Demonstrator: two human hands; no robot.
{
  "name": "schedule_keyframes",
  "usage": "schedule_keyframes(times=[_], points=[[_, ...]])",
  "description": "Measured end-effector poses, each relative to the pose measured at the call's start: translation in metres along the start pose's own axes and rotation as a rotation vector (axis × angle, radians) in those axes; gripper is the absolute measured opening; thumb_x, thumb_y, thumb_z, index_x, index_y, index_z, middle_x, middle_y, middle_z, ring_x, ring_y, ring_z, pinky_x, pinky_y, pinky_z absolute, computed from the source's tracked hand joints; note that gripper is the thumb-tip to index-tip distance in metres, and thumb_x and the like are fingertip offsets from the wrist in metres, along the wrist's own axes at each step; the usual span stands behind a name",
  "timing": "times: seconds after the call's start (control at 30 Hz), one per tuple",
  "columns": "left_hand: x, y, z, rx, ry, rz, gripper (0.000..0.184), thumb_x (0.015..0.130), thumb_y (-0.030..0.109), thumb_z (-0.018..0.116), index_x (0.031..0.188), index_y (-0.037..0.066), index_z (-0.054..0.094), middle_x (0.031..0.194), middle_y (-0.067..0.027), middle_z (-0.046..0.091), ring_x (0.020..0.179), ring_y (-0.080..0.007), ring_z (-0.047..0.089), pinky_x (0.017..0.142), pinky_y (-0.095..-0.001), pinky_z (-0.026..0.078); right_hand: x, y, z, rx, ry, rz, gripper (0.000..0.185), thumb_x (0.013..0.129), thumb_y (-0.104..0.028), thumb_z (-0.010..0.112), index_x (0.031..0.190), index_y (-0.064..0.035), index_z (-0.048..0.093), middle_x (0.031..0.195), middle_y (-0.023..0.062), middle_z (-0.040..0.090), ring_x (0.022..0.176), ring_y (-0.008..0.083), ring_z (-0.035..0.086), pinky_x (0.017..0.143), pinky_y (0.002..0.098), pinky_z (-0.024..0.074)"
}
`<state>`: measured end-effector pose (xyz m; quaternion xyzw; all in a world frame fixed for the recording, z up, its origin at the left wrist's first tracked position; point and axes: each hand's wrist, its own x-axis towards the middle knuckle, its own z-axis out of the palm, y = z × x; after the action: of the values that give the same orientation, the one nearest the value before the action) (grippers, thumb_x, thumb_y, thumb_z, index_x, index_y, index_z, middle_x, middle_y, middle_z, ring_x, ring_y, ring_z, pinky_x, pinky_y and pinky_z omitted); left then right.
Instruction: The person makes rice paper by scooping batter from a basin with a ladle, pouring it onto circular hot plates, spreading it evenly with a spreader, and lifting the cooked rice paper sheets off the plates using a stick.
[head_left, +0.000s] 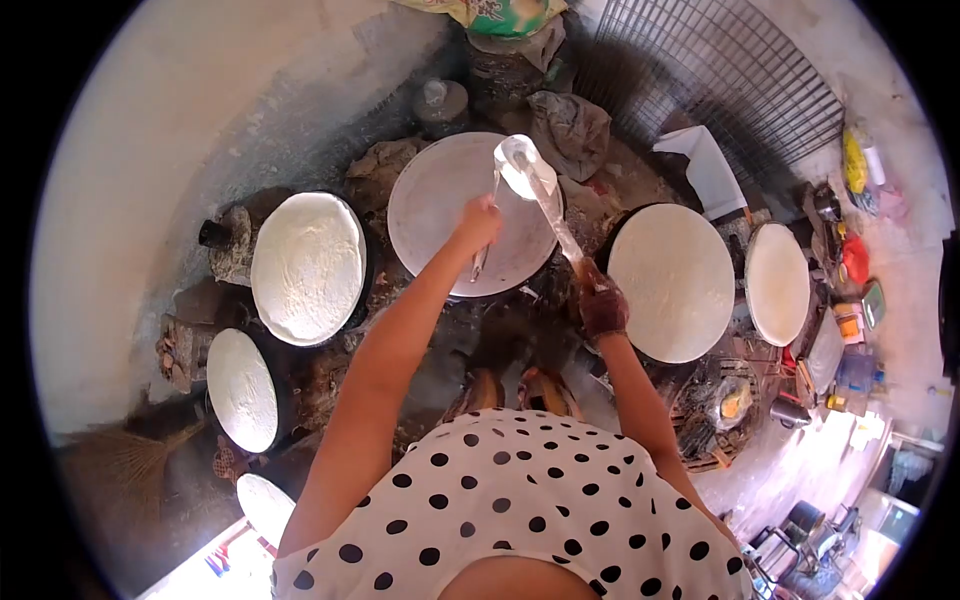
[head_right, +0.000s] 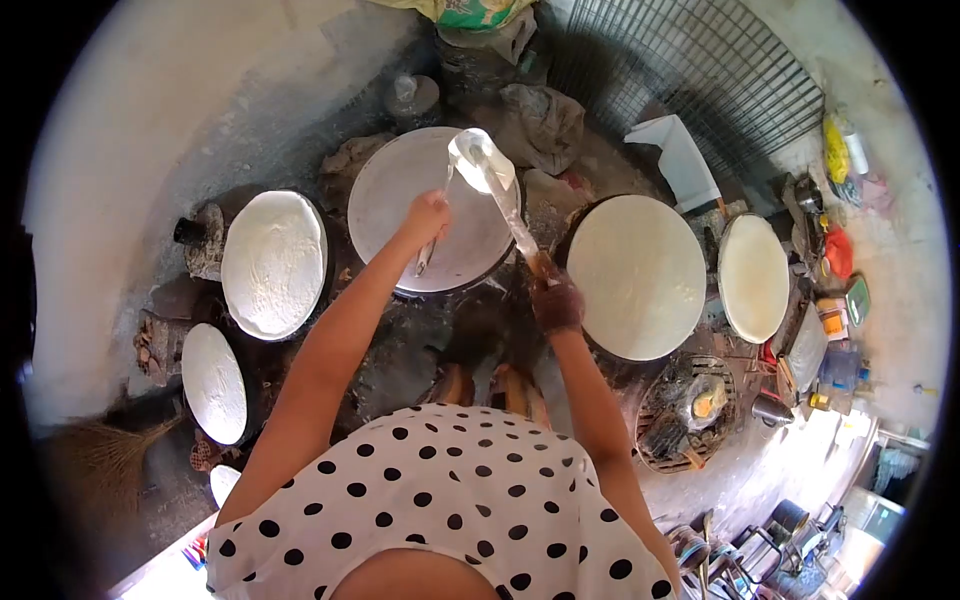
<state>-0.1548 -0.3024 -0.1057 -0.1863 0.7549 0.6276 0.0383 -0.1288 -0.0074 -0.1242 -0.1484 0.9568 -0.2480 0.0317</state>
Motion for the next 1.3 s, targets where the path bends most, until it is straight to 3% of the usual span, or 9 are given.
schedule_keyframes(times=[0.2,0.27,0.37,0.43,0.53,0.7,0.8,1.0,1.3], points=[[0.022,-0.029,-0.036,0.529,0.257,0.186,0.035,0.087,0.014,0.044,0.118,0.005,0.056,0.072,-0.0131,0.062,0.062,-0.0229,0.062,0.055,-0.0356,0.049,-0.017,-0.030,0.067,0.267,0.013,0.240,0.040,0.085,-0.026,0.063,0.124,-0.0214,0.058,0.124,0.0144,0.058,0.113,0.0266,0.057,0.091,0.0357,0.0465],[0.015,-0.025,-0.059,0.678,0.318,0.167,0.038,0.087,0.015,0.045,0.123,0.006,0.053,0.077,-0.0150,0.064,0.068,-0.0245,0.064,0.059,-0.0370,0.049,0.017,-0.027,0.131,-0.075,0.083,-0.146,0.039,0.086,-0.025,0.063,0.124,-0.0149,0.059,0.129,0.0156,0.055,0.116,0.0189,0.054,0.093,0.0304,0.0444],[-0.031,0.012,-0.101,0.760,0.450,0.082,0.044,0.089,0.016,0.046,0.133,0.007,0.047,0.080,-0.0149,0.064,0.072,-0.0242,0.064,0.063,-0.0373,0.050,0.041,-0.084,0.125,1.334,-0.071,0.492,0.032,0.091,-0.027,0.058,0.116,-0.0065,0.064,0.094,0.0088,0.071,0.084,0.0146,0.065,0.074,0.0294,0.0509],[-0.065,0.030,-0.129,0.698,0.503,0.046,0.046,0.091,0.016,0.047,0.136,0.008,0.043,0.078,-0.0128,0.064,0.070,-0.0223,0.063,0.063,-0.0363,0.050,0.037,-0.082,0.113,0.756,-0.046,0.320,0.038,0.091,-0.024,0.060,0.125,-0.0079,0.059,0.108,0.0080,0.067,0.092,0.0089,0.060,0.080,0.0228,0.0477],[-0.123,0.040,-0.155,0.282,0.563,0.364,0.048,0.094,0.018,0.045,0.140,0.009,0.038,0.077,-0.0117,0.064,0.067,-0.0238,0.063,0.062,-0.0364,0.051,-0.009,-0.084,0.138,0.858,0.359,0.342,0.039,0.088,-0.021,0.060,0.125,-0.0079,0.058,0.104,0.0159,0.067,0.091,0.0212,0.064,0.079,0.0318,0.0489],[-0.201,0.019,-0.162,-0.366,0.187,-0.062,0.045,0.098,0.017,0.041,0.142,0.008,0.036,0.058,0.0028,0.037,0.040,-0.0067,0.036,0.035,-0.0207,0.029,0.032,-0.096,0.173,0.499,0.241,0.178,0.046,0.087,-0.032,0.057,0.126,-0.0080,0.057,0.092,0.0187,0.068,0.083,0.0202,0.065,0.075,0.0346,0.0486],[-0.218,-0.036,-0.170,-0.465,0.092,-0.155,0.044,0.098,0.016,0.041,0.141,0.009,0.036,0.058,0.0020,0.037,0.040,-0.0073,0.036,0.035,-0.0213,0.030,0.057,-0.108,0.132,0.597,-0.129,0.230,0.043,0.090,-0.032,0.054,0.128,-0.0113,0.057,0.094,0.0151,0.069,0.077,0.0199,0.064,0.072,0.0355,0.0494],[-0.285,-0.049,-0.183,-0.537,0.185,-0.258,0.041,0.099,0.020,0.039,0.139,0.008,0.038,0.059,0.0012,0.035,0.038,-0.0087,0.033,0.036,-0.0223,0.027,0.043,-0.020,0.141,0.737,0.165,0.276,0.041,0.089,-0.026,0.055,0.127,-0.0094,0.057,0.103,0.0130,0.068,0.085,0.0212,0.066,0.076,0.0325,0.0507],[-0.301,-0.063,-0.170,-0.673,0.251,-0.283,0.041,0.099,0.020,0.037,0.138,0.008,0.038,0.061,0.0011,0.035,0.038,-0.0090,0.032,0.037,-0.0237,0.029,0.104,-0.081,0.140,0.376,-0.120,0.001,0.038,0.089,-0.035,0.053,0.121,-0.0162,0.060,0.115,0.0109,0.063,0.104,0.0308,0.061,0.087,0.0390,0.0482]])
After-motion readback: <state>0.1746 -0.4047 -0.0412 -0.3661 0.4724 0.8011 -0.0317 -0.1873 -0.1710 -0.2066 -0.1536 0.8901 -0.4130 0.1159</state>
